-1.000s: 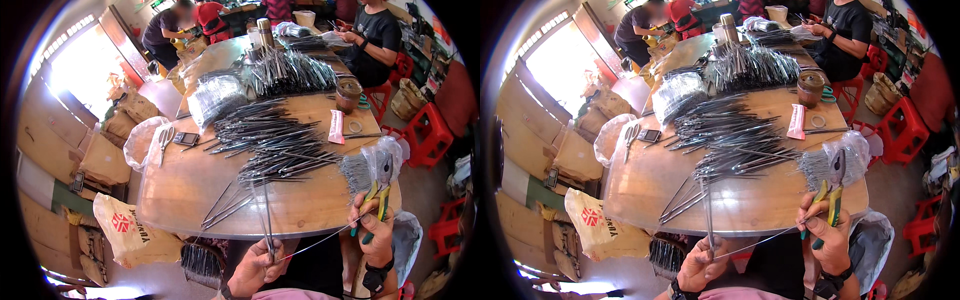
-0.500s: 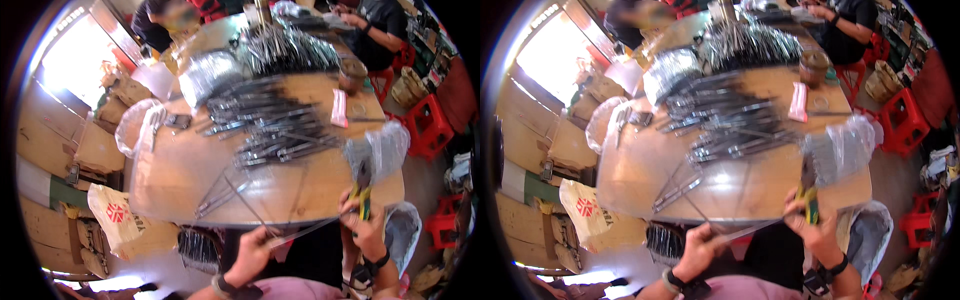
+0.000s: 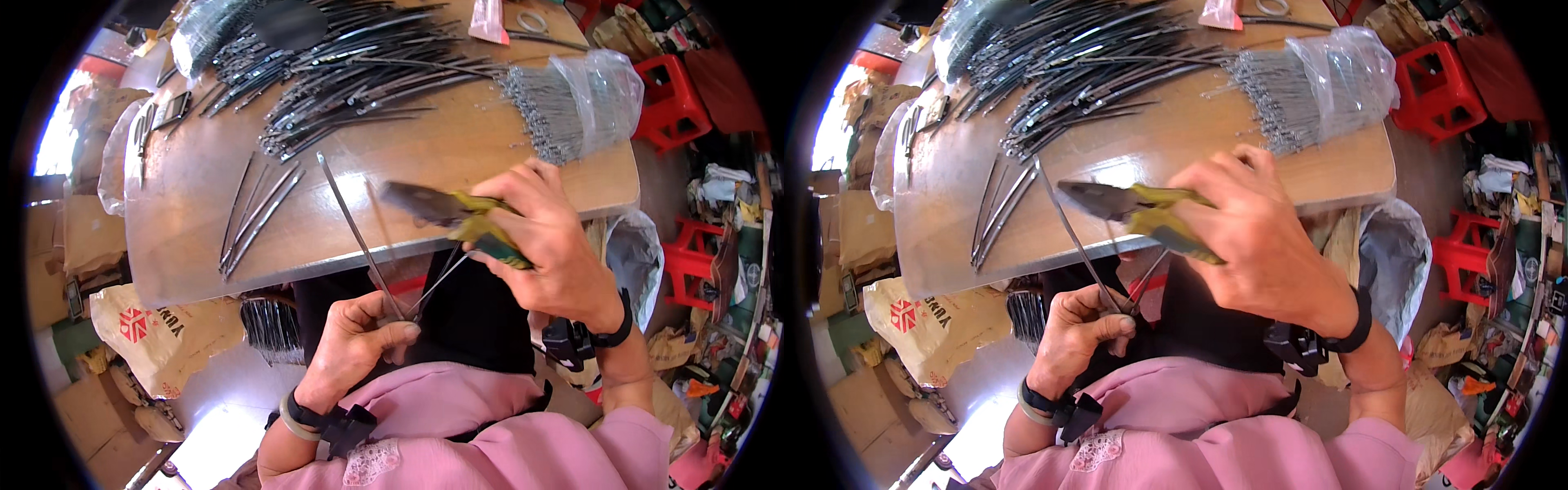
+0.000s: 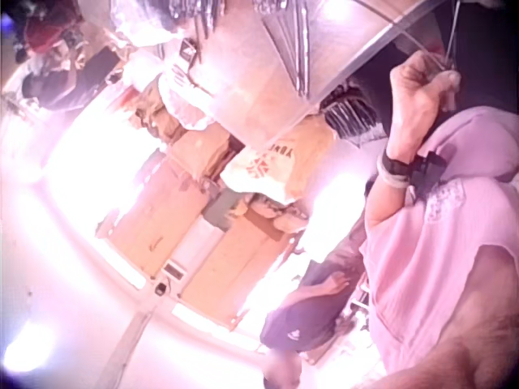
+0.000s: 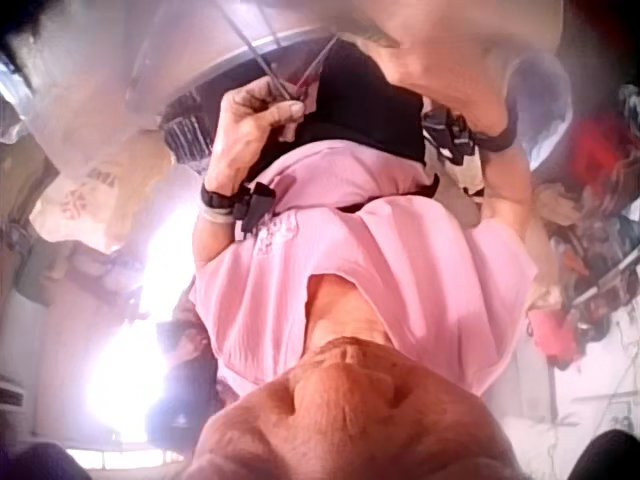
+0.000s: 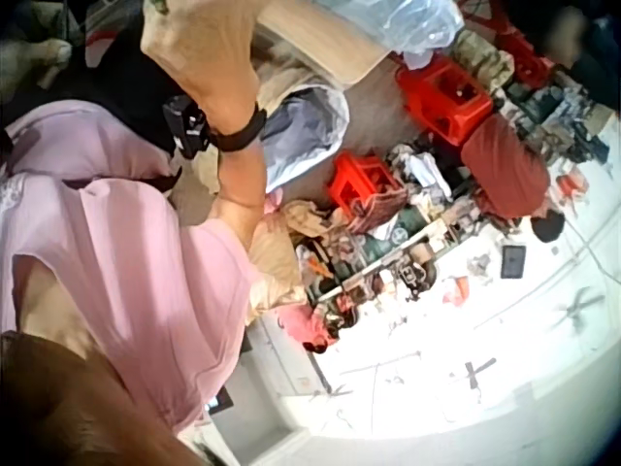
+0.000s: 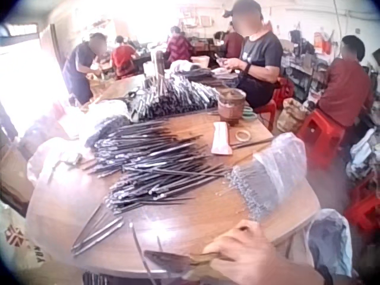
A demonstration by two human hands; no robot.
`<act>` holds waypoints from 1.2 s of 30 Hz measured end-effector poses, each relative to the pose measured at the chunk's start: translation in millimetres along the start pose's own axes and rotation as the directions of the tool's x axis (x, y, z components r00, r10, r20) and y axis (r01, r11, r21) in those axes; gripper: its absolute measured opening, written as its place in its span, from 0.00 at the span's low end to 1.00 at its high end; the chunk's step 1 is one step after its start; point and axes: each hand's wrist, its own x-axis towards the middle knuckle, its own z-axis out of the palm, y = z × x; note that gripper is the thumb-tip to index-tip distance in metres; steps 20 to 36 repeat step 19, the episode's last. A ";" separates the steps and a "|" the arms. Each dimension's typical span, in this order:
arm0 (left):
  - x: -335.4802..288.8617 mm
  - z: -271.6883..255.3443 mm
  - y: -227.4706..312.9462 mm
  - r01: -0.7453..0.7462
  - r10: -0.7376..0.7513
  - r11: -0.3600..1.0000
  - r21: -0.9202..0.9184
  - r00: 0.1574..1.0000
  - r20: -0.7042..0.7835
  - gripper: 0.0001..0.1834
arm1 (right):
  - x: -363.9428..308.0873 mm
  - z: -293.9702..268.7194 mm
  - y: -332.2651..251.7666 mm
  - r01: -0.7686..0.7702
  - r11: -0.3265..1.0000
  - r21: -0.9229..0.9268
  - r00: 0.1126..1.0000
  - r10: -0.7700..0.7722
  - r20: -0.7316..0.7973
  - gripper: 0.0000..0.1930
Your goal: The person uses pliers to bend and cut thin metal wires, then inserts them into larger metal rods. The person gathers the finished components into a bundle and places them into a basket on the floor.
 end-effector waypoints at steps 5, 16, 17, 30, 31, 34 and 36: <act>-1.7 -2.5 -8.1 0.033 -0.031 0.999 -0.032 0.998 0.051 0.02 | -2.3 15.9 2.7 0.044 0.997 0.057 0.993 -0.049 0.103 0.13; -3.4 -11.4 -7.4 0.054 -0.049 0.998 -0.033 0.989 0.137 0.09 | -11.8 22.9 -0.6 0.018 0.999 0.037 0.980 -0.025 0.196 0.11; -4.1 -12.2 -4.0 0.008 -0.002 0.999 -0.050 0.991 0.131 0.12 | -12.4 23.0 -1.8 0.012 0.999 0.038 0.980 -0.019 0.198 0.11; 1.3 -30.7 -3.5 -0.167 0.154 0.985 0.035 0.959 0.239 0.20 | -13.5 25.1 -3.2 0.062 0.997 0.052 0.991 -0.068 0.116 0.08; 1.3 -30.7 -3.5 -0.167 0.154 0.985 0.035 0.959 0.239 0.20 | -13.5 25.1 -3.2 0.062 0.997 0.052 0.991 -0.068 0.116 0.08; 1.3 -30.7 -3.5 -0.167 0.154 0.985 0.035 0.959 0.239 0.20 | -13.5 25.1 -3.2 0.062 0.997 0.052 0.991 -0.068 0.116 0.08; 1.3 -30.7 -3.5 -0.167 0.154 0.985 0.035 0.959 0.239 0.20 | -13.5 25.1 -3.2 0.062 0.997 0.052 0.991 -0.068 0.116 0.08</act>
